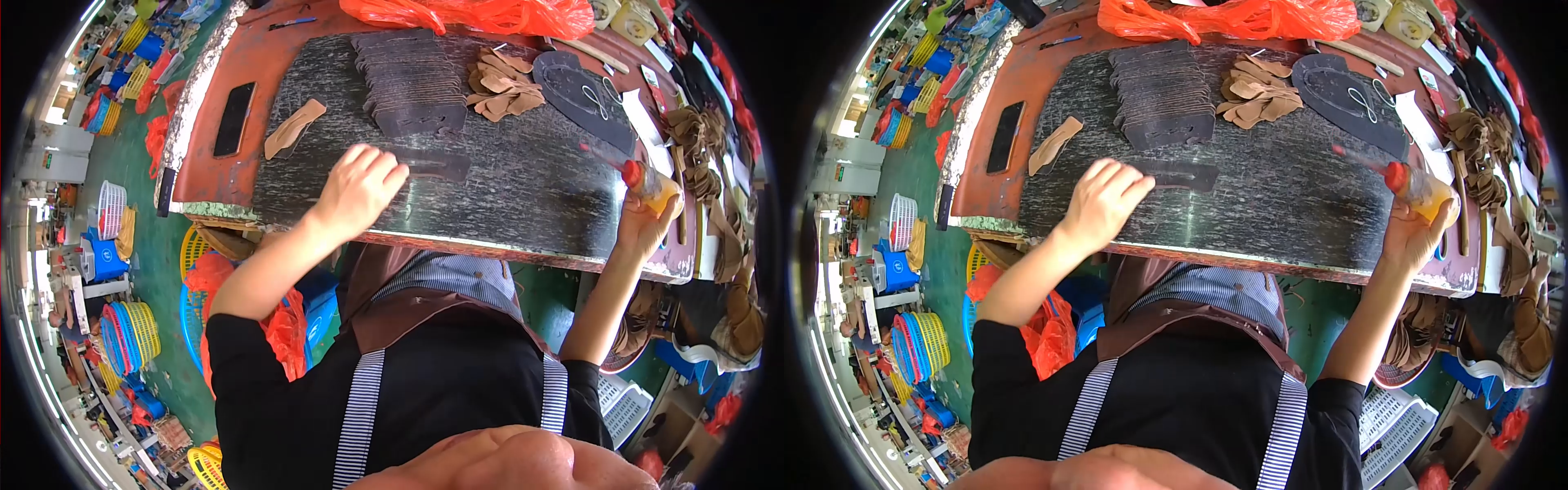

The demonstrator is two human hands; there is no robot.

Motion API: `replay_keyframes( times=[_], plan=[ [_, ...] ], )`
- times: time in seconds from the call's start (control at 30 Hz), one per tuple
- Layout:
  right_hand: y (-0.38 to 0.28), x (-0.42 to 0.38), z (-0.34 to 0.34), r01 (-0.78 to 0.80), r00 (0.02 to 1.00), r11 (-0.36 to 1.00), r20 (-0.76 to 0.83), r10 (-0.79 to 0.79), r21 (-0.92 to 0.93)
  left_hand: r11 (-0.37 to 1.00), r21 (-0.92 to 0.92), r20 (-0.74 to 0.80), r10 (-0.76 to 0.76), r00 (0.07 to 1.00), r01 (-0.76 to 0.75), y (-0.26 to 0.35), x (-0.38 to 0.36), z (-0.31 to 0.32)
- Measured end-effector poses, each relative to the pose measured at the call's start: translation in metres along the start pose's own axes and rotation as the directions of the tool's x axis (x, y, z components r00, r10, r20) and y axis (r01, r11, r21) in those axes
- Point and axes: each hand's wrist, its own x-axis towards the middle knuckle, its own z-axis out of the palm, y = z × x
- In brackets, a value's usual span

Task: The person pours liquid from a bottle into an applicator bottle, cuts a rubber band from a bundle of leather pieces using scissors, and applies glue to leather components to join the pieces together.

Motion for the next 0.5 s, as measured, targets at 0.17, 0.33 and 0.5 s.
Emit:
replay_keyframes(
  times=[0.17, 0.33, 0.5],
  plan=[
    [0.016, -0.007, 0.015, -0.019, 0.999, 0.998, 0.048, 0.022, -0.068, 0.985, -0.171, -0.05, -0.011, 0.999, 0.002, 0.036, 0.009, 0.013],
    [0.048, -0.054, 0.075, 0.196, 0.965, 0.864, 0.249, -0.085, -0.463, 0.975, -0.217, -0.071, -0.067, 0.995, 0.05, 0.053, 0.02, 0.03],
    [0.074, -0.09, 0.111, 0.391, 0.858, 0.679, 0.513, -0.024, -0.622, 0.955, -0.27, -0.042, -0.137, 0.99, 0.121, 0.065, 0.006, 0.028]
  ],
)
